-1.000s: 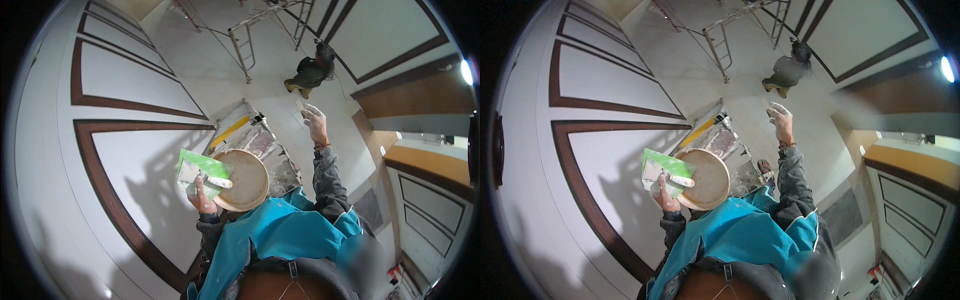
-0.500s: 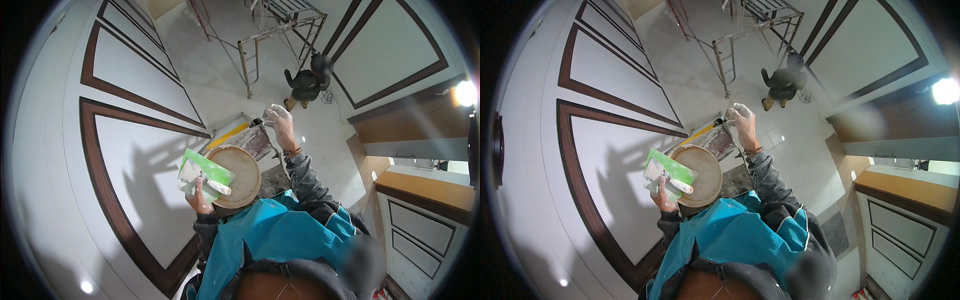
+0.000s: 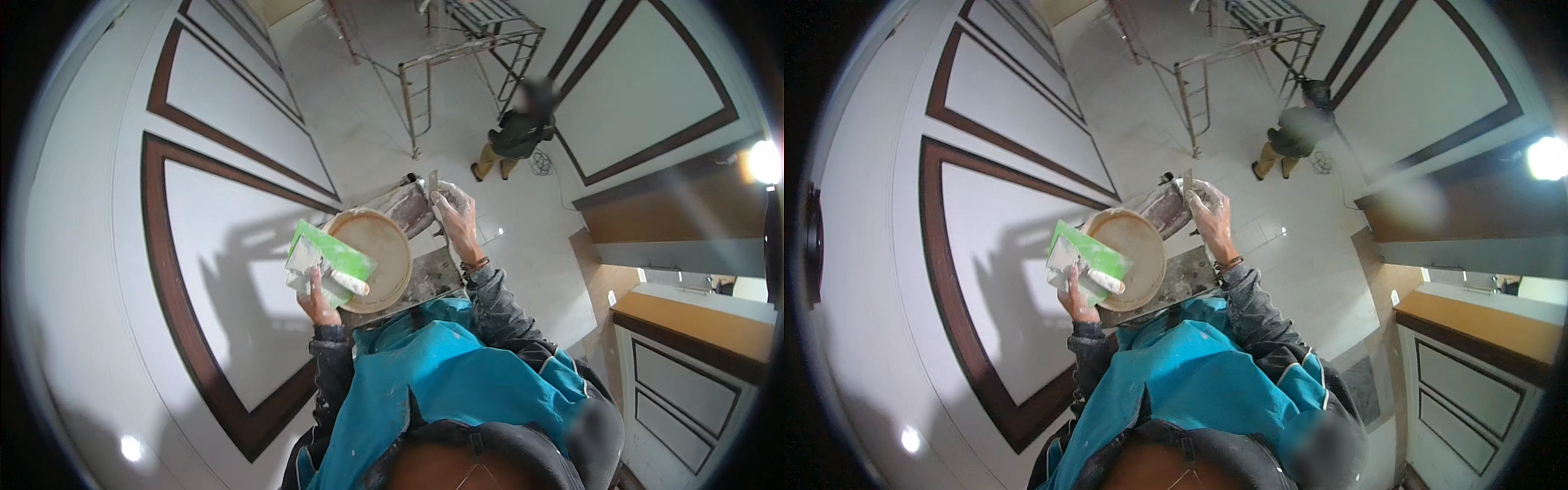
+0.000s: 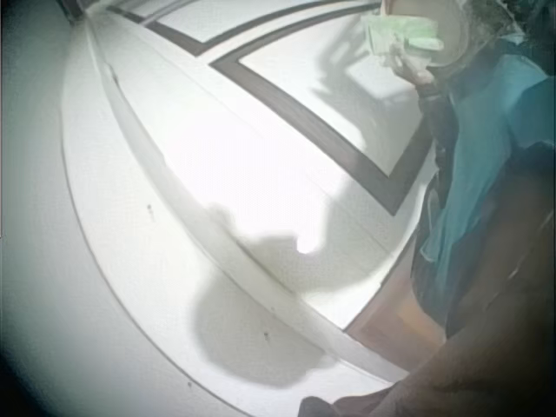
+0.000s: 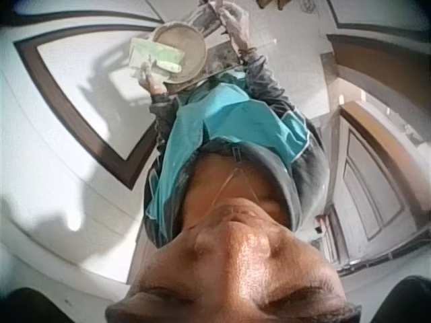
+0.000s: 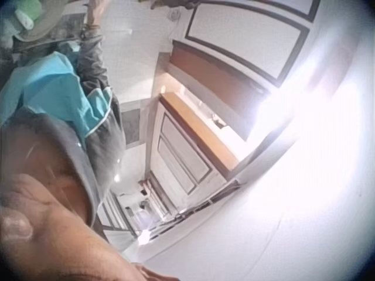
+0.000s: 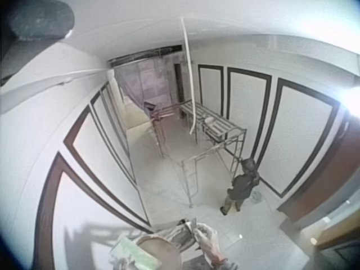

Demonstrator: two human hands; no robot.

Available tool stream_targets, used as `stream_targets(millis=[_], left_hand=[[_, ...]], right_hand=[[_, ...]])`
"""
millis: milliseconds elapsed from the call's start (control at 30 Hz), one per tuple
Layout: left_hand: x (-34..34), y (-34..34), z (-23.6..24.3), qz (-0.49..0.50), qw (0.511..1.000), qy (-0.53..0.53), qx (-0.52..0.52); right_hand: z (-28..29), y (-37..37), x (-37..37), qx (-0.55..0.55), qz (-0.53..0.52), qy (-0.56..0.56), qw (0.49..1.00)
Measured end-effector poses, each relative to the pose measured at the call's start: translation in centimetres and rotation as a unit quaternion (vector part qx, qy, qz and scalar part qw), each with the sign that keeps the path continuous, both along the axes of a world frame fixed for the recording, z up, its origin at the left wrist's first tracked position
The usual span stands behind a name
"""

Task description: The person scoops plaster mixture from a container onto spatulas and applies it onto the ceiling and wall surfaces using the spatulas.

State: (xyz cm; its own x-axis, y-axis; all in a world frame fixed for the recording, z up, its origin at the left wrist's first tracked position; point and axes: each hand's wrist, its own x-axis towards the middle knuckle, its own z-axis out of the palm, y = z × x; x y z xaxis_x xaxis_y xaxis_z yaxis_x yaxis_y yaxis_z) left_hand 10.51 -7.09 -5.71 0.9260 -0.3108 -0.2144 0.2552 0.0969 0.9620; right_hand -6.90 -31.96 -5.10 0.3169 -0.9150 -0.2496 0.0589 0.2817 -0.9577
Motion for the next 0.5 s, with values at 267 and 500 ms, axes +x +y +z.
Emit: stream_targets(millis=[267, 500], left_hand=[[-3.2, 0.7, 2.7, 0.067, 0.996, -0.018, 0.054], [-4.5, 2.2, 3.7, 0.141, 0.987, 0.078, -0.016]], right_hand=[[3.2, -0.8, 1.9, -0.44, 0.166, 0.263, 0.842], [2.8, -1.7, 3.5, -0.507, 0.312, 0.295, 0.747]])
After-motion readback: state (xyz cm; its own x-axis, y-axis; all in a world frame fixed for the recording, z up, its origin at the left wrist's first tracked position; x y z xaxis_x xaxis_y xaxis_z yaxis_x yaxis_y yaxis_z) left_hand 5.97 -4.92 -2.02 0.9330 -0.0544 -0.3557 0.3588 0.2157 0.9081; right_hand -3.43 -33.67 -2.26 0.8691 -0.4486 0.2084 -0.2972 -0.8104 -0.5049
